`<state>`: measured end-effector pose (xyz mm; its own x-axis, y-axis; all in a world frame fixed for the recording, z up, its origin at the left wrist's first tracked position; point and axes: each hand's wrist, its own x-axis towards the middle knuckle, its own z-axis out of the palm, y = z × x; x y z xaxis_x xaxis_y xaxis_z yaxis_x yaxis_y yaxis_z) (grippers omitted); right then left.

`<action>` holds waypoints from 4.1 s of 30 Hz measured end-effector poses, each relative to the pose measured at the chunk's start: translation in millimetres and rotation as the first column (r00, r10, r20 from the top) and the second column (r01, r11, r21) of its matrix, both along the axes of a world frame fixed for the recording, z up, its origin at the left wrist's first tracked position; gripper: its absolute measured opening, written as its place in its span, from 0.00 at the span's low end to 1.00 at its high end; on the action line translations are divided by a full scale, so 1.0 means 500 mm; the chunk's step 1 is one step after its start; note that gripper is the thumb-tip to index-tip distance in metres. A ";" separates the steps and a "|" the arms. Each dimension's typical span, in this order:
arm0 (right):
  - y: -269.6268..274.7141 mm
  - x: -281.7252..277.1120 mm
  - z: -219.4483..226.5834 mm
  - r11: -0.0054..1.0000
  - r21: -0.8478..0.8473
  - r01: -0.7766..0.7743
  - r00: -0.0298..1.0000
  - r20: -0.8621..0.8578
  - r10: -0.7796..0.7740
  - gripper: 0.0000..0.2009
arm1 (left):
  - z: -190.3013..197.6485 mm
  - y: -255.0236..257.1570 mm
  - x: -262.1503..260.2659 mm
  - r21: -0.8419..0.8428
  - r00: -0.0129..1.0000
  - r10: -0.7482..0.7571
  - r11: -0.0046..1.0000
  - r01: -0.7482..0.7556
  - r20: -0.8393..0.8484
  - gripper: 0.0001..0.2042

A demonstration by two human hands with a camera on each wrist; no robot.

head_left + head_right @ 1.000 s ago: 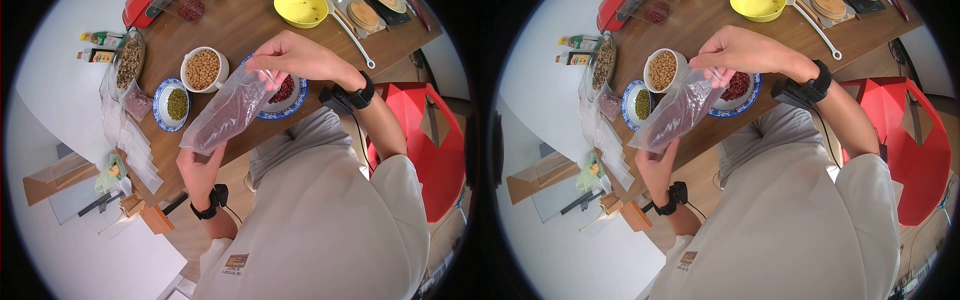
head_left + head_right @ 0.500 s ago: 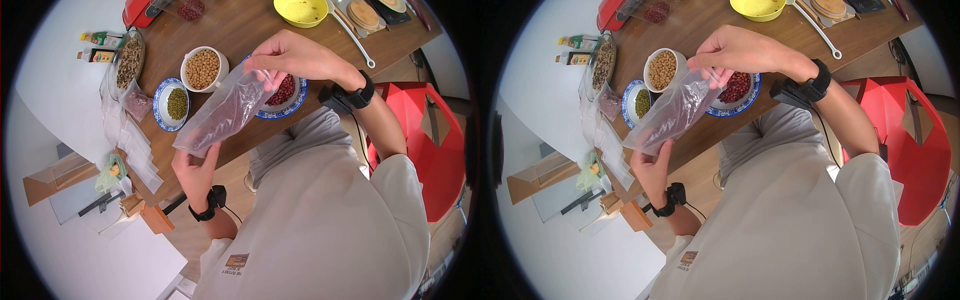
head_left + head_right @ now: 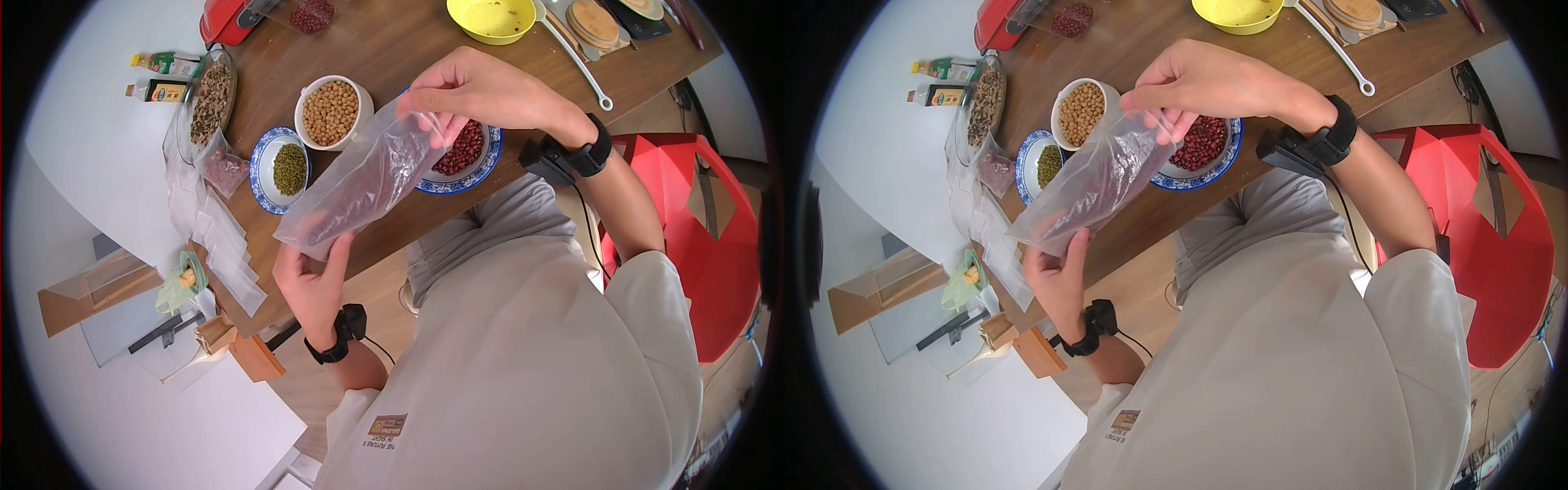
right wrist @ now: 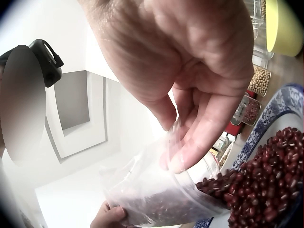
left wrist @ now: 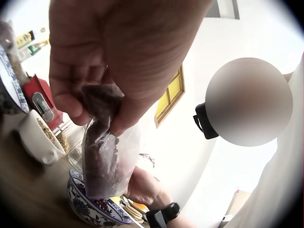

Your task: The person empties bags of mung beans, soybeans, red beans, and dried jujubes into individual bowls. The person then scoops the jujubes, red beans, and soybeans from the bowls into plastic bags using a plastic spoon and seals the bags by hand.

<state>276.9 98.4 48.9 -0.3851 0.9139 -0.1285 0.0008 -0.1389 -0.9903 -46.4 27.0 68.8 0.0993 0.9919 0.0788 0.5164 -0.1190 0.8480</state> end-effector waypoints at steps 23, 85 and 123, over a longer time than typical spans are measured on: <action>-0.003 0.008 0.002 1.000 -0.003 0.007 0.999 -0.040 -0.007 0.19 | 0.032 0.011 0.006 0.031 0.999 0.015 0.999 -0.016 0.043 0.17; -0.018 0.058 -0.055 0.985 -0.059 0.161 0.984 -0.069 -0.165 0.20 | 0.040 0.095 0.060 -0.034 0.999 -0.040 0.999 0.039 -0.032 0.16; -0.012 0.048 -0.041 0.982 -0.118 0.150 0.989 0.018 -0.149 0.22 | 0.041 0.075 0.000 0.094 0.997 0.008 0.995 -0.015 0.083 0.06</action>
